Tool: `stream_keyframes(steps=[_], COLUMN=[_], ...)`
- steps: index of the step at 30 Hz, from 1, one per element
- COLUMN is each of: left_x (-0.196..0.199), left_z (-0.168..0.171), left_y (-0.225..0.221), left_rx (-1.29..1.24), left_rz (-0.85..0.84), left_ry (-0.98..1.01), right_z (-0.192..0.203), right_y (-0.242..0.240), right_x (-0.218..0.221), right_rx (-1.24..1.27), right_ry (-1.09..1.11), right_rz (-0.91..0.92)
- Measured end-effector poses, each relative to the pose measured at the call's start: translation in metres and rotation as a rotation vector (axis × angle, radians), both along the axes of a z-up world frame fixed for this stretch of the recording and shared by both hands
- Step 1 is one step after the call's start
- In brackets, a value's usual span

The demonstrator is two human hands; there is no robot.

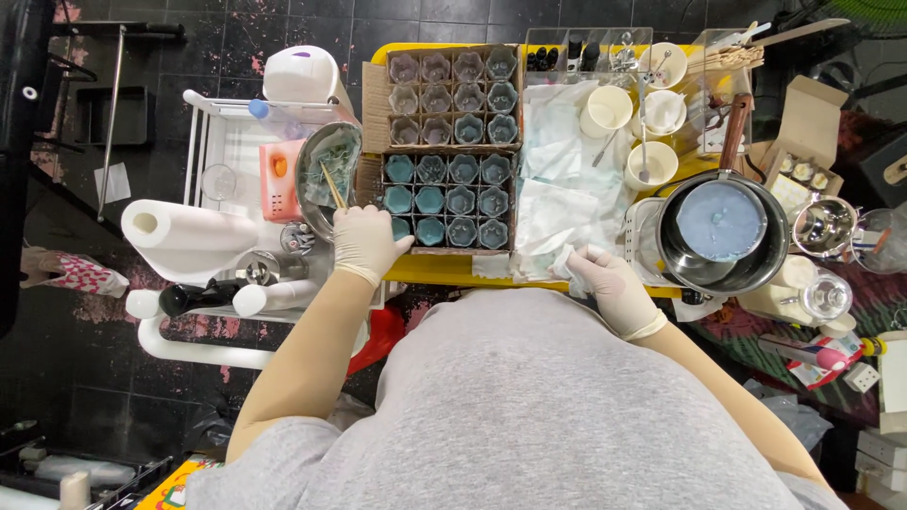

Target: Clean a small glass candle container with a cloth.

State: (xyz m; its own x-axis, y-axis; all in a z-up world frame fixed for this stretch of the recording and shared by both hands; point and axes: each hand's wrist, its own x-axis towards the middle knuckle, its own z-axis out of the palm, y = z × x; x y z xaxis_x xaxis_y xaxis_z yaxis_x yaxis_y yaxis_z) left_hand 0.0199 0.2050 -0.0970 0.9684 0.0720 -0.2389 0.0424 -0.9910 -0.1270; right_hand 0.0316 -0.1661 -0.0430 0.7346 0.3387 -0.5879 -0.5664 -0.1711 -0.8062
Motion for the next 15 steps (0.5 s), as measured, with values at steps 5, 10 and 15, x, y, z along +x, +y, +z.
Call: stream_keyframes(steps=[5,10,15], left_x=[0.003,0.010,0.006], left_z=[-0.009,-0.015,-0.004], left_y=[-0.002,-0.008,-0.006], left_rx=[-0.015,0.031,0.016], left_rz=[0.079,0.155,0.079], left_ry=[0.047,0.123,0.073], right_z=[0.003,0.002,-0.008], right_y=[0.001,-0.005,-0.012], right_x=[0.001,0.001,0.003], right_rx=[0.022,-0.011,-0.002], right_ry=[0.042,0.018,0.014], right_rz=[-0.009,0.039,0.049])
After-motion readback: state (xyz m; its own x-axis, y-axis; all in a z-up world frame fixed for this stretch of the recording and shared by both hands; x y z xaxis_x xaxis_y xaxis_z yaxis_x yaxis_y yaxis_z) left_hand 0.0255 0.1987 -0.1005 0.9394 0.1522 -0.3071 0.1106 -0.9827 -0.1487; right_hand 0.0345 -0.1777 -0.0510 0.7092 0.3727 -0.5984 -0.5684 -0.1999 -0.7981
